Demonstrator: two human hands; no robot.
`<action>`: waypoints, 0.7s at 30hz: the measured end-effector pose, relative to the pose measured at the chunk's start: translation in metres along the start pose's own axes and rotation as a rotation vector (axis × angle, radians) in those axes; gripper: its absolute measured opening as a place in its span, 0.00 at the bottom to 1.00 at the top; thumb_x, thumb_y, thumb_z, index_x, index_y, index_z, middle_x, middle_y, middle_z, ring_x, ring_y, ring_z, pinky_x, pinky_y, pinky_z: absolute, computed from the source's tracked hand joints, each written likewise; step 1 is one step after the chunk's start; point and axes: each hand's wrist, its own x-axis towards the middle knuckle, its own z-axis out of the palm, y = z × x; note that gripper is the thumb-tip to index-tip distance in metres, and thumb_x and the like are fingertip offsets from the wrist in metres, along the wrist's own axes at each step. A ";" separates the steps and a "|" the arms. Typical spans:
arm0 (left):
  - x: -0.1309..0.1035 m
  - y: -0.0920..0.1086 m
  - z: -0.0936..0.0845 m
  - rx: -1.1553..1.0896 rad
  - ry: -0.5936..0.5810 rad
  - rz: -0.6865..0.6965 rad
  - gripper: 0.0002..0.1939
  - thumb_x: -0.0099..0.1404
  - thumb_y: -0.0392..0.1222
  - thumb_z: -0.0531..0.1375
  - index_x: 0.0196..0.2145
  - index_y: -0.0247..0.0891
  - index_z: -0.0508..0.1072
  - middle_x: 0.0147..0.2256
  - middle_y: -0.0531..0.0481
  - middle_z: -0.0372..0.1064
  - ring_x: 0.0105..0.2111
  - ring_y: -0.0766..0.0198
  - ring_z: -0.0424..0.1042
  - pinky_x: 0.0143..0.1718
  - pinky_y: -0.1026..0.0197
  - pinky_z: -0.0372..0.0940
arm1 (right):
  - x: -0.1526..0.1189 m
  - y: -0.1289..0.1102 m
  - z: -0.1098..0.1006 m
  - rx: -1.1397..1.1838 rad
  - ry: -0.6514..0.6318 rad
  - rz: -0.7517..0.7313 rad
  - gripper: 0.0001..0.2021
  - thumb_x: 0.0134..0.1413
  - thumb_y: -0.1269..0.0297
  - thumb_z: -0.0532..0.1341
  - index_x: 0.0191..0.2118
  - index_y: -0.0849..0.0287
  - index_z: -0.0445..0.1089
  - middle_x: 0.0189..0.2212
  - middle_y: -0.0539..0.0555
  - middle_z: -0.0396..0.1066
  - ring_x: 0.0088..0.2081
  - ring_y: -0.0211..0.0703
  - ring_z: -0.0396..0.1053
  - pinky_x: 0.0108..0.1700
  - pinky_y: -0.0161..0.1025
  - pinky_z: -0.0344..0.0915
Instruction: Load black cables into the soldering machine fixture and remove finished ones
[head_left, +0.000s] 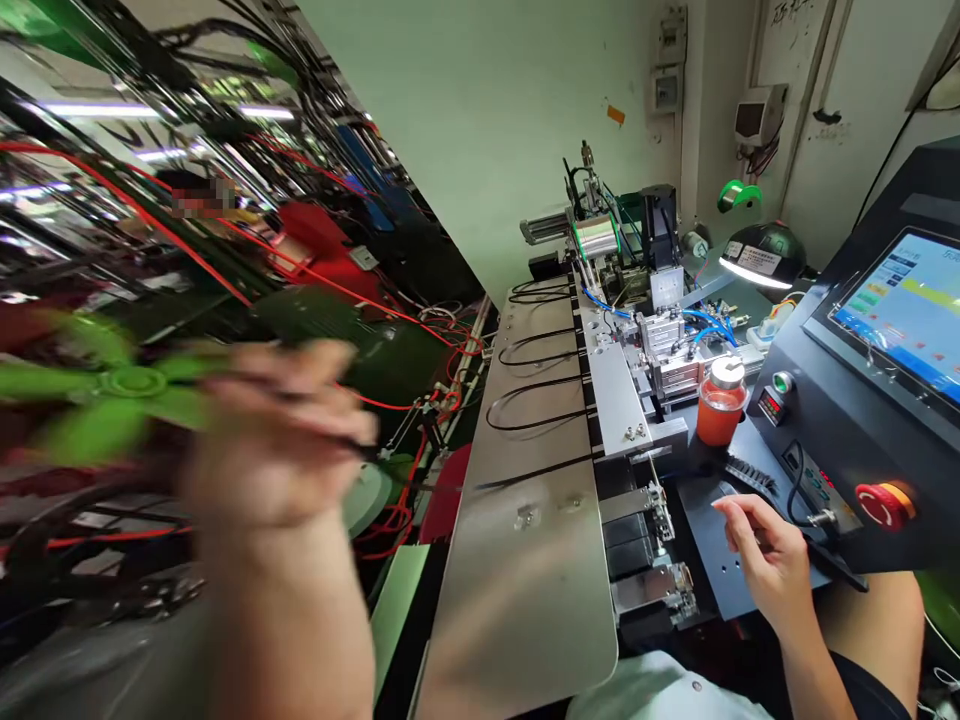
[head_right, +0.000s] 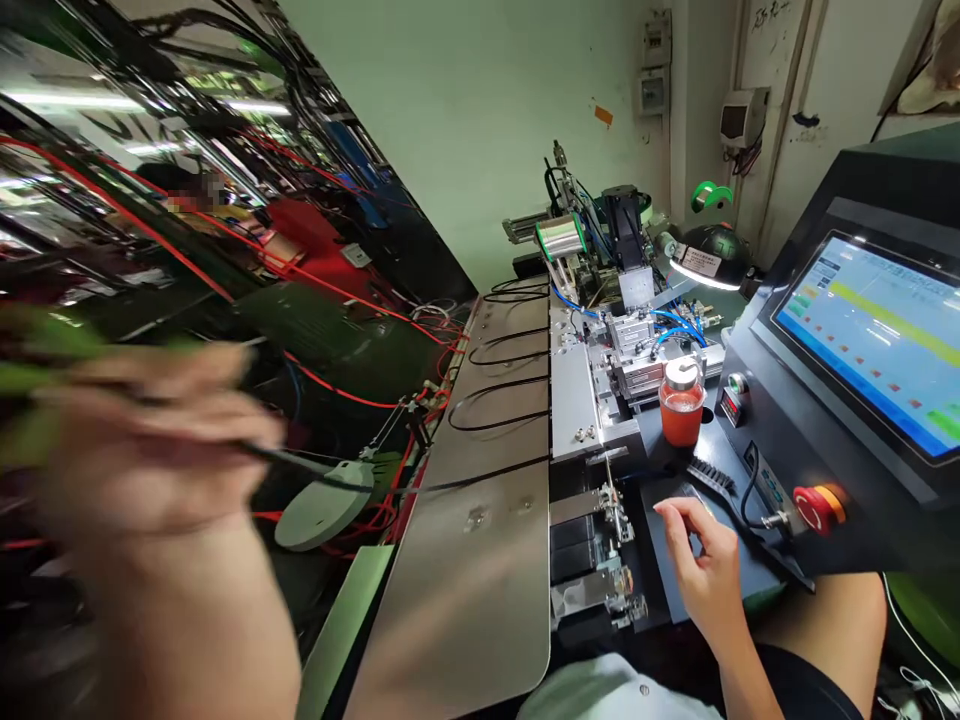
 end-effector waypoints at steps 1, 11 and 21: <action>-0.005 -0.002 0.022 -0.114 -0.133 0.037 0.17 0.60 0.65 0.52 0.37 0.59 0.74 0.26 0.60 0.61 0.15 0.79 0.50 0.16 0.72 0.50 | 0.000 -0.001 -0.001 -0.006 -0.009 0.012 0.12 0.59 0.58 0.55 0.33 0.59 0.70 0.17 0.46 0.59 0.19 0.34 0.57 0.21 0.31 0.55; -0.073 -0.031 0.168 0.174 -0.674 -0.049 0.16 0.70 0.41 0.47 0.36 0.37 0.75 0.34 0.48 0.67 0.34 0.65 0.67 0.38 0.64 0.62 | -0.001 -0.008 0.015 0.094 -0.202 0.129 0.09 0.57 0.58 0.58 0.36 0.58 0.71 0.30 0.53 0.71 0.30 0.39 0.67 0.32 0.35 0.66; -0.085 -0.033 0.171 0.079 -0.540 -0.063 0.10 0.66 0.40 0.54 0.30 0.36 0.73 0.29 0.51 0.66 0.29 0.68 0.66 0.33 0.66 0.61 | -0.003 -0.018 0.032 0.065 -0.080 -0.032 0.09 0.58 0.62 0.57 0.29 0.58 0.67 0.23 0.49 0.65 0.25 0.36 0.62 0.27 0.34 0.59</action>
